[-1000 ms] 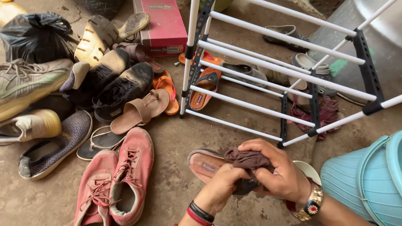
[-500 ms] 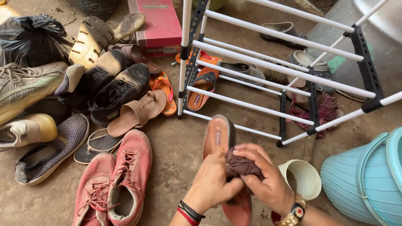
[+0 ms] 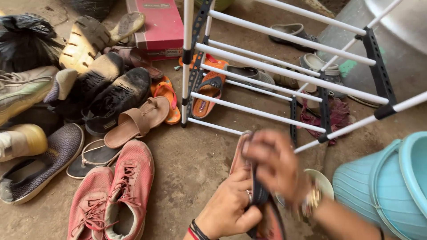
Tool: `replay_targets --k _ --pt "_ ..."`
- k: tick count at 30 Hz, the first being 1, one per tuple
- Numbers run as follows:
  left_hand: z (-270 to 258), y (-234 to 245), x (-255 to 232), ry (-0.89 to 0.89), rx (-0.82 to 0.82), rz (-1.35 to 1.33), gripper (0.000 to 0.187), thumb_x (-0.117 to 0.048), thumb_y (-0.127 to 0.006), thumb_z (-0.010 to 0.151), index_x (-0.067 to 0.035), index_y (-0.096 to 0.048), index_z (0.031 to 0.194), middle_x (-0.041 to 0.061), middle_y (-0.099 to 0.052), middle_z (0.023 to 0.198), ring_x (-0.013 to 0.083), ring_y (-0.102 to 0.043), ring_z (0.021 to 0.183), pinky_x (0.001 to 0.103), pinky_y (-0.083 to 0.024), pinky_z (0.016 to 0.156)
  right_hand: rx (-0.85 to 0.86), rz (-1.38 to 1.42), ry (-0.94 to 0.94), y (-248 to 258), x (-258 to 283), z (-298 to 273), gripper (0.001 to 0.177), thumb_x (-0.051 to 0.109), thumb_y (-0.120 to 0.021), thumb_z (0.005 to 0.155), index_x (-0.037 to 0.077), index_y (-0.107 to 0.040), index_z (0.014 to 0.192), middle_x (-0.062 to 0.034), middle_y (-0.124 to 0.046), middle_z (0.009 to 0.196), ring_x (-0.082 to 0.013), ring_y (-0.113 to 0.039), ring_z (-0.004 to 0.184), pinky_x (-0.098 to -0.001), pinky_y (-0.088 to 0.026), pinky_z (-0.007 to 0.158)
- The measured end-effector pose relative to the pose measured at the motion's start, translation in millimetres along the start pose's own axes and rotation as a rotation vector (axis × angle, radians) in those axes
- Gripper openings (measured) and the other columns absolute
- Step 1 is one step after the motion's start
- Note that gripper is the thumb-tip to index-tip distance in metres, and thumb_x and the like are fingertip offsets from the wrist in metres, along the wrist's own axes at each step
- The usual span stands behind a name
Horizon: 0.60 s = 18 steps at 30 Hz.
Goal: Assembling a multi-tier plastic shoe rack and cleaning footwear with a cloth to place on it.
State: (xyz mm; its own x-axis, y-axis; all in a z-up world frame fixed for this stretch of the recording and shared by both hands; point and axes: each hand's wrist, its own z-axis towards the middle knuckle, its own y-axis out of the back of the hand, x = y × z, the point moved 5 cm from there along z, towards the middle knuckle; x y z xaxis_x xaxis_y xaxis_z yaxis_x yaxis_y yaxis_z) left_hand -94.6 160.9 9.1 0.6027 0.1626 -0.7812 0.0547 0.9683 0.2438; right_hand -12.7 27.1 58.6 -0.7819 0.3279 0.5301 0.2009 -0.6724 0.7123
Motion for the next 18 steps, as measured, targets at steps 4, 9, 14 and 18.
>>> replay_targets --k 4,9,14,18 --pt "-3.3 -7.8 -3.2 -0.140 0.073 -0.054 0.019 -0.011 -0.063 0.078 0.000 -0.069 0.093 0.014 -0.070 0.117 0.0393 -0.061 0.125 0.046 -0.048 0.118 -0.097 -0.012 -0.286 39.4 -68.7 11.3 0.048 0.003 -0.061 0.084 0.010 -0.064 0.131 -0.0122 -0.062 0.129 -0.0258 -0.064 0.115 -0.0380 -0.056 0.095" --pt "-3.8 5.3 -6.2 -0.152 0.022 -0.125 0.019 -0.011 -0.063 0.075 -0.002 -0.069 0.091 0.010 -0.072 0.117 0.0335 -0.065 0.121 0.050 -0.045 0.126 -0.304 0.907 -0.618 40.5 -81.0 -13.9 0.052 0.013 -0.050 0.090 0.009 -0.051 0.141 -0.0112 -0.066 0.129 -0.0246 -0.067 0.113 -0.0394 -0.059 0.091" --pt "-24.7 -27.5 44.4 0.145 -0.294 -0.561 0.015 -0.013 -0.068 0.088 -0.001 -0.061 0.094 0.014 -0.065 0.109 0.0288 -0.057 0.099 0.043 -0.044 0.096 -0.315 1.140 -0.720 -2.2 -50.9 -35.8 0.056 0.008 -0.051 0.088 0.004 -0.049 0.144 -0.0138 -0.064 0.131 -0.0230 -0.064 0.117 -0.0371 -0.051 0.103" --pt "-12.1 -30.6 59.4 0.435 -0.559 -0.871 0.027 -0.017 -0.073 0.098 -0.001 -0.055 0.111 0.012 -0.061 0.108 0.0177 -0.055 0.091 0.032 -0.049 0.083 -0.266 0.972 -0.592 -5.6 -44.8 -46.4 0.054 0.005 -0.054 0.090 0.001 -0.049 0.144 -0.0202 -0.066 0.127 -0.0275 -0.066 0.112 -0.0410 -0.053 0.099"
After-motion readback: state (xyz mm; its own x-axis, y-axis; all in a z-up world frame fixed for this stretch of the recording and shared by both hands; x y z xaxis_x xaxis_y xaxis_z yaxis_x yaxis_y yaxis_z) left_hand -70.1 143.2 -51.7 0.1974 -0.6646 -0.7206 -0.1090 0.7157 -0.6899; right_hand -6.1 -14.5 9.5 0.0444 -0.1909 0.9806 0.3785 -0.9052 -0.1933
